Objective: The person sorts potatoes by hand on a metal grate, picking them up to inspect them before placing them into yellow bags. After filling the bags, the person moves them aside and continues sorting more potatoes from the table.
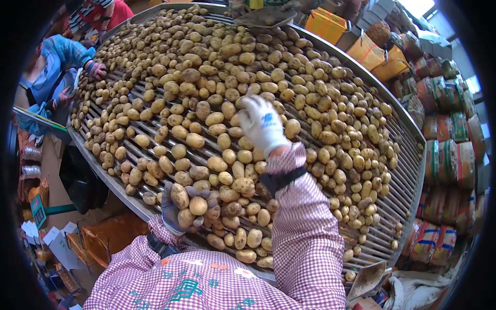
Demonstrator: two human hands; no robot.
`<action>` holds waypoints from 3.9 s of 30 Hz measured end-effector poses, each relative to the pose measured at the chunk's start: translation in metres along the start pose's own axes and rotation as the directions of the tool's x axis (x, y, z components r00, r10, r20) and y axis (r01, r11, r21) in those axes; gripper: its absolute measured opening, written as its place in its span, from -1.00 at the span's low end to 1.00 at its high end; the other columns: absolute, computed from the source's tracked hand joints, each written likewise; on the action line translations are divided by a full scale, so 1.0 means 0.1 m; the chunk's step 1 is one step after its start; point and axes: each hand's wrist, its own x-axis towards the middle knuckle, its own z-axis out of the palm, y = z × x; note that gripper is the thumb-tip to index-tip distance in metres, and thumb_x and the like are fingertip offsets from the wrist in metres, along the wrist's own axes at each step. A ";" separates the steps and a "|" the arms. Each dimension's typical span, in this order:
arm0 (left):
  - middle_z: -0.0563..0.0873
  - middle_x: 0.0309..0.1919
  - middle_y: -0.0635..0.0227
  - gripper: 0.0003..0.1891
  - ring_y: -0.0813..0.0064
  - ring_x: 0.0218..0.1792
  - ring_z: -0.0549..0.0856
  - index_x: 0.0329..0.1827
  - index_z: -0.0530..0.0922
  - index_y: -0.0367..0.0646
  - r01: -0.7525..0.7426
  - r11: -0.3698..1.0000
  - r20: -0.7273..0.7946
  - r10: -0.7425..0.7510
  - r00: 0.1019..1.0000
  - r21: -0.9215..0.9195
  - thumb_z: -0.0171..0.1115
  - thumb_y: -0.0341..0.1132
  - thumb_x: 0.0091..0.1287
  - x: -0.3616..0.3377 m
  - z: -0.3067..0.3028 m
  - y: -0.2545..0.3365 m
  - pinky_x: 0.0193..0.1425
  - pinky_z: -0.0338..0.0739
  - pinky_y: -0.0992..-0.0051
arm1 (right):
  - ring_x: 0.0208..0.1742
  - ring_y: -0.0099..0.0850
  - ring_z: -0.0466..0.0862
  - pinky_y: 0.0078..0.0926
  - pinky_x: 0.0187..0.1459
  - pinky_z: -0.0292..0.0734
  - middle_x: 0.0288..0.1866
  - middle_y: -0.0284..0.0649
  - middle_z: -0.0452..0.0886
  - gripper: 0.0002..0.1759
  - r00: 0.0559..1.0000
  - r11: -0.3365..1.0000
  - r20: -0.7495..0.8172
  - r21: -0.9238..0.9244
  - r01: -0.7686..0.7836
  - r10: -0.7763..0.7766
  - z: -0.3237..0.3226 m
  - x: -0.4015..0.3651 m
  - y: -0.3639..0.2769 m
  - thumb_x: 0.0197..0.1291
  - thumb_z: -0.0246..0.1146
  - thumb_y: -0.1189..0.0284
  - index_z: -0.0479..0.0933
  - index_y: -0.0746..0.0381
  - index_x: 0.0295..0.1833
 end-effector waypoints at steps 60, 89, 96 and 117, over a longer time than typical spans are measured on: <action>0.62 0.24 -0.29 -0.44 -0.12 0.16 0.75 0.39 0.49 -0.34 -0.193 0.966 0.167 0.222 0.961 -0.174 0.10 -0.04 0.55 -1.45 -0.17 0.30 -0.17 0.83 0.09 | 0.64 -0.22 0.31 -0.28 0.63 0.13 0.64 0.05 0.30 -0.36 0.769 0.228 0.630 0.737 -0.636 0.109 0.28 -1.19 -2.61 0.60 -0.01 0.41 0.12 0.42 0.67; 0.47 0.51 0.05 -0.35 0.12 0.53 0.42 0.53 0.42 -0.23 0.557 0.432 -0.535 0.845 0.026 0.709 0.29 -0.04 0.49 -5.15 -2.05 -0.28 0.62 0.26 0.27 | 0.55 0.09 0.37 0.15 0.56 0.18 0.54 0.11 0.40 -0.30 0.824 0.918 0.565 -0.350 0.186 0.048 0.92 -1.45 -2.18 0.34 0.21 0.28 0.32 0.27 0.56; 0.54 0.40 0.06 -0.55 -0.10 0.54 0.37 0.33 0.60 -0.15 0.405 -0.589 0.281 0.748 0.601 0.700 0.34 -0.27 0.39 -2.56 -0.34 0.81 0.57 0.34 0.10 | 0.51 0.16 0.38 0.18 0.56 0.15 0.52 0.17 0.40 -0.34 0.926 0.978 0.378 -0.194 0.076 0.003 0.32 -1.60 -2.11 0.30 0.22 0.42 0.36 0.33 0.50; 0.12 0.72 0.27 -0.40 0.04 0.72 0.00 0.61 0.38 0.20 0.167 -0.978 -0.191 0.189 0.963 -0.128 -0.01 0.12 0.56 0.73 0.20 2.53 0.62 -0.21 -0.47 | 0.58 0.10 0.33 0.12 0.62 0.01 0.56 0.11 0.40 -0.34 0.762 0.577 -0.027 -0.635 -0.513 0.647 -0.43 -2.76 -1.04 0.43 0.14 0.22 0.39 0.39 0.50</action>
